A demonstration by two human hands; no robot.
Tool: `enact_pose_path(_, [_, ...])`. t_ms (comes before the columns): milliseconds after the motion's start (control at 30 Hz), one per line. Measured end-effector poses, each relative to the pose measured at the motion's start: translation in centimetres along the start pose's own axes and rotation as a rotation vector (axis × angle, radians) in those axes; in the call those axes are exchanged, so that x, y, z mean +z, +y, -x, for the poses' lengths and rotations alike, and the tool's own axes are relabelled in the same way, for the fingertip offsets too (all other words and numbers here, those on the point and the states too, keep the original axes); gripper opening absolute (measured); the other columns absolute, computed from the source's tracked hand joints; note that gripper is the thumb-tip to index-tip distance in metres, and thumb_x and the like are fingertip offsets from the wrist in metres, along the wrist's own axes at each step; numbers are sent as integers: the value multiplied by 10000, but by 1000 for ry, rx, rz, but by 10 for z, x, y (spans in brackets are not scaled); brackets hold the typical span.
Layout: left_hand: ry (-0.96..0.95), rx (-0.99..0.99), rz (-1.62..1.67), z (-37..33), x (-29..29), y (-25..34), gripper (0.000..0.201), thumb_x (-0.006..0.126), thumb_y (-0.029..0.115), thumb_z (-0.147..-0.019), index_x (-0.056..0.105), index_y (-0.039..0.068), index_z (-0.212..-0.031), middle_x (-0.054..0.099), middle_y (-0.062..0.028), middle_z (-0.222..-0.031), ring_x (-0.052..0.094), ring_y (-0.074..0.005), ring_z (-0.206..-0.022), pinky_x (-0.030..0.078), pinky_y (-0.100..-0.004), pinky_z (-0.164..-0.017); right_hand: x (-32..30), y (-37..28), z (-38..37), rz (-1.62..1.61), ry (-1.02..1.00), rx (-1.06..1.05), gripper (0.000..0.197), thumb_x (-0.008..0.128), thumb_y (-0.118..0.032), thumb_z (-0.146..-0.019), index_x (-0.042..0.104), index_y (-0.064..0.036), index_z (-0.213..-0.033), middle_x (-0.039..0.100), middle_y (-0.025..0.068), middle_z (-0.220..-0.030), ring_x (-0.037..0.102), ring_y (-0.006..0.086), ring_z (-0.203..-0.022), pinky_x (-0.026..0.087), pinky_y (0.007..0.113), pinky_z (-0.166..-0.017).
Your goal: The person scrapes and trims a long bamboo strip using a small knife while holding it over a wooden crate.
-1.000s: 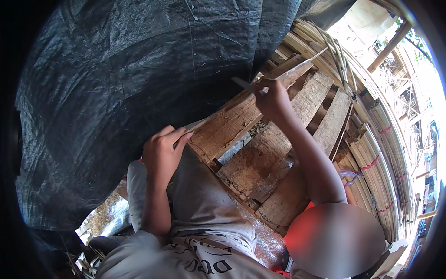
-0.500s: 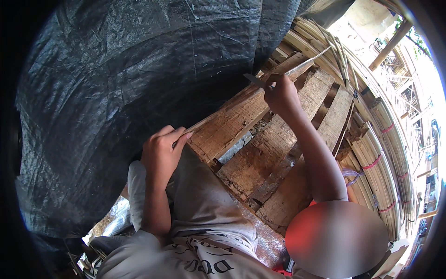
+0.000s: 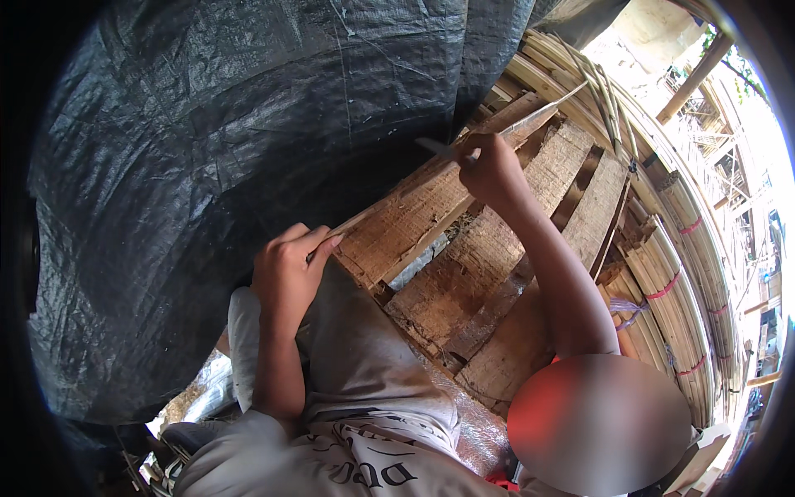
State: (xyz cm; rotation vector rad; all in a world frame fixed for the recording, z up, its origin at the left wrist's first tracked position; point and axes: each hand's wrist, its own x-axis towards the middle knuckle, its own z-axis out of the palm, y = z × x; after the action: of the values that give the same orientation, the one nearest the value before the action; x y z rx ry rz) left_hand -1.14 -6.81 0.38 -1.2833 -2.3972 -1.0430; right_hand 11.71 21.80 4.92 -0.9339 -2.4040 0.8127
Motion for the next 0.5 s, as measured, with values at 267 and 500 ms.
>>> enact_pose_path(267, [5,16,6,3,1,3,203,791,243,-878,796,73,-990,689,-89,-820,689,-313,-711,506,-413,-604,7,5,4,-80,-107,-169,152,649,-4,-863,759,-25,-966,749,205,-960,734,343,-968,559,413,-875])
enact_pose_path(500, [28,25,6,7,5,3,195,793,237,-876,796,75,-985,690,-83,-814,691,-309,-706,508,-406,-602,20,-6,23,-18,-20,-381,154,653,-21,-875,759,-12,-985,742,191,-860,738,292,-784,578,393,-729])
